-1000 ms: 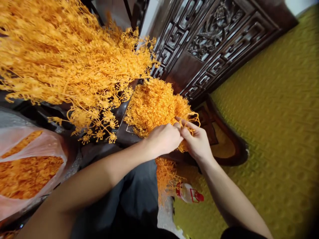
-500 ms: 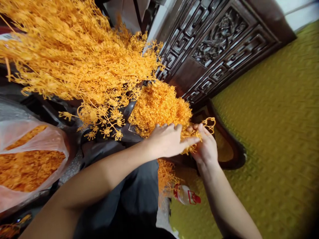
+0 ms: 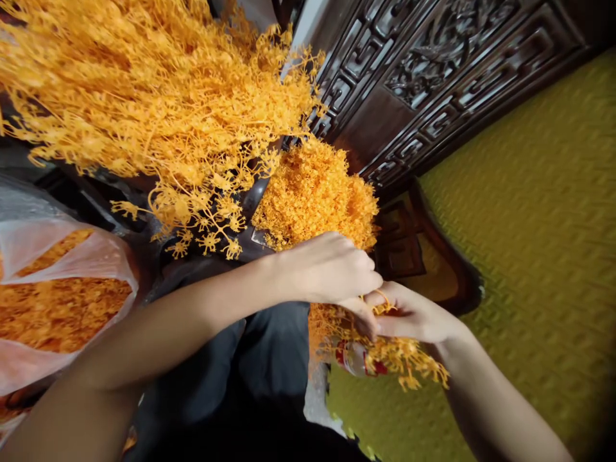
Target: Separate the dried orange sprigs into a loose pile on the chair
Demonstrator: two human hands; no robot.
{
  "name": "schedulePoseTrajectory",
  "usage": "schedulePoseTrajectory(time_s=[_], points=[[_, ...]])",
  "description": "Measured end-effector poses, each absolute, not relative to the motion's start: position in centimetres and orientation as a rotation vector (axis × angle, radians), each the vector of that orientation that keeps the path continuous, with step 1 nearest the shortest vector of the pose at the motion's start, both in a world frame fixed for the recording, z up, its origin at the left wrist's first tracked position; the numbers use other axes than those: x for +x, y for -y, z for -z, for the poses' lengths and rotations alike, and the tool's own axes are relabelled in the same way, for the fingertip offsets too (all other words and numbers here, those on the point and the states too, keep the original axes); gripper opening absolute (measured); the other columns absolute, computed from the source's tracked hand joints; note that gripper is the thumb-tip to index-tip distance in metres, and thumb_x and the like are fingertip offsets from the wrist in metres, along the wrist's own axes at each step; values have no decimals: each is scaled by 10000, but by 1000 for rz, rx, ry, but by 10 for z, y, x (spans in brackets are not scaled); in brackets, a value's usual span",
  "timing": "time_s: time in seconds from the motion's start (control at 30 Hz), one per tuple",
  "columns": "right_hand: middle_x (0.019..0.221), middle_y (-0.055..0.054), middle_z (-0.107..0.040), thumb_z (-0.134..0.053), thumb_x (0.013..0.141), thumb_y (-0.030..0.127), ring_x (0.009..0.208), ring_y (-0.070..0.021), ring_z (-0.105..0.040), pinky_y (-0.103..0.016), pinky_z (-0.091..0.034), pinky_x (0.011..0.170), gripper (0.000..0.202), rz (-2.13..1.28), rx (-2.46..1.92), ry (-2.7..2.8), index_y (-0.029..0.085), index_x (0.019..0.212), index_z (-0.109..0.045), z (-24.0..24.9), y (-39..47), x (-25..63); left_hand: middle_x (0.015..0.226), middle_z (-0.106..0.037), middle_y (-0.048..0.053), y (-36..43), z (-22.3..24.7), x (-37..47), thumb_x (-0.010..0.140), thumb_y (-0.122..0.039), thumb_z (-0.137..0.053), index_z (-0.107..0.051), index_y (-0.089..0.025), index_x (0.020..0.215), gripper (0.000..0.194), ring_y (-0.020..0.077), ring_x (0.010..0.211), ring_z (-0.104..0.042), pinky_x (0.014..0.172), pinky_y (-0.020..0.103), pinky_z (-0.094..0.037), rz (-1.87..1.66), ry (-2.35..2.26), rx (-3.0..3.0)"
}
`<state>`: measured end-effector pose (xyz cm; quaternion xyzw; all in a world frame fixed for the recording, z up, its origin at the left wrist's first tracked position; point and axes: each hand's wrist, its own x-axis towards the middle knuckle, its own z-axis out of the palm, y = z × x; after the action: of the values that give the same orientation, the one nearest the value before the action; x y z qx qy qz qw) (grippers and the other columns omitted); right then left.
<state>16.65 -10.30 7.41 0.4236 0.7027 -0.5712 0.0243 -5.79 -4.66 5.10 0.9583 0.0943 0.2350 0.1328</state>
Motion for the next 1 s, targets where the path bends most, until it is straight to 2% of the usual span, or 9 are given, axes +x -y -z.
schedulePoseTrajectory(time_s=[0.17,0.27,0.47,0.6,0.67,0.73,0.8,0.9,1.0], points=[[720,-13,-649,-639,902,362,653,-125,-557,-240,-472,636,243,1630,1271,-2031,145,802,-683,-75,107,170,762,-740,88,59,-48,-62,938,-397,-650,-790,-190,840,269,204,721,-677,589,311,-365,-577,-300,2851],[809,-27,-707,-607,887,272,725,-162,-622,-271,-512,704,143,1406,1450,-2156,176,901,-712,-80,117,167,777,-738,85,54,-46,-68,953,-438,-618,-788,-191,821,328,187,707,-656,605,307,-356,-583,-377,2766],[799,-90,-717,-563,826,222,667,-242,-655,-342,-484,624,270,33,1717,-2455,174,1066,-678,-74,140,157,529,-563,13,42,-48,-77,954,-551,-537,-708,-168,641,524,119,515,-482,566,296,-328,-379,-636,2135],[915,-141,-742,-553,802,184,856,-316,-703,-491,-500,906,454,-466,1829,-2537,122,1247,-615,-62,141,158,528,-513,-15,41,-41,-73,960,-574,-490,-660,-175,634,543,95,492,-429,544,282,-331,-400,-604,1774],[918,-135,-742,-559,820,230,849,-312,-702,-484,-509,888,400,-219,1984,-2526,132,1199,-639,-61,135,159,553,-540,-5,39,-37,-72,965,-567,-483,-662,-174,637,543,100,513,-450,562,284,-346,-394,-625,1811],[839,-100,-724,-578,835,310,745,-268,-678,-390,-526,714,277,406,2125,-2404,155,1039,-682,-61,128,158,591,-588,20,35,-33,-70,960,-578,-489,-691,-174,662,541,126,565,-508,610,299,-378,-393,-711,1989],[683,-43,-655,-624,815,376,588,-189,-590,-300,-445,537,214,1096,2213,-2163,172,862,-666,-60,122,155,700,-667,62,32,-30,-67,970,-569,-487,-735,-171,740,522,172,687,-595,718,334,-426,-439,-803,2238],[496,30,-475,-703,716,406,429,-110,-391,-259,-279,426,245,1790,2370,-1738,187,736,-594,-56,114,151,1071,-718,136,35,-28,-63,1008,-498,-462,-746,-152,1075,452,257,1024,-643,961,427,-418,-704,-860,2568],[433,52,-386,-709,638,346,385,-83,-278,-260,-200,417,230,2144,2429,-1486,210,621,-525,-52,109,153,1373,-606,155,45,-30,-56,1019,-427,-464,-582,-143,1390,482,283,1306,-519,1119,458,-331,-986,-661,2801]])
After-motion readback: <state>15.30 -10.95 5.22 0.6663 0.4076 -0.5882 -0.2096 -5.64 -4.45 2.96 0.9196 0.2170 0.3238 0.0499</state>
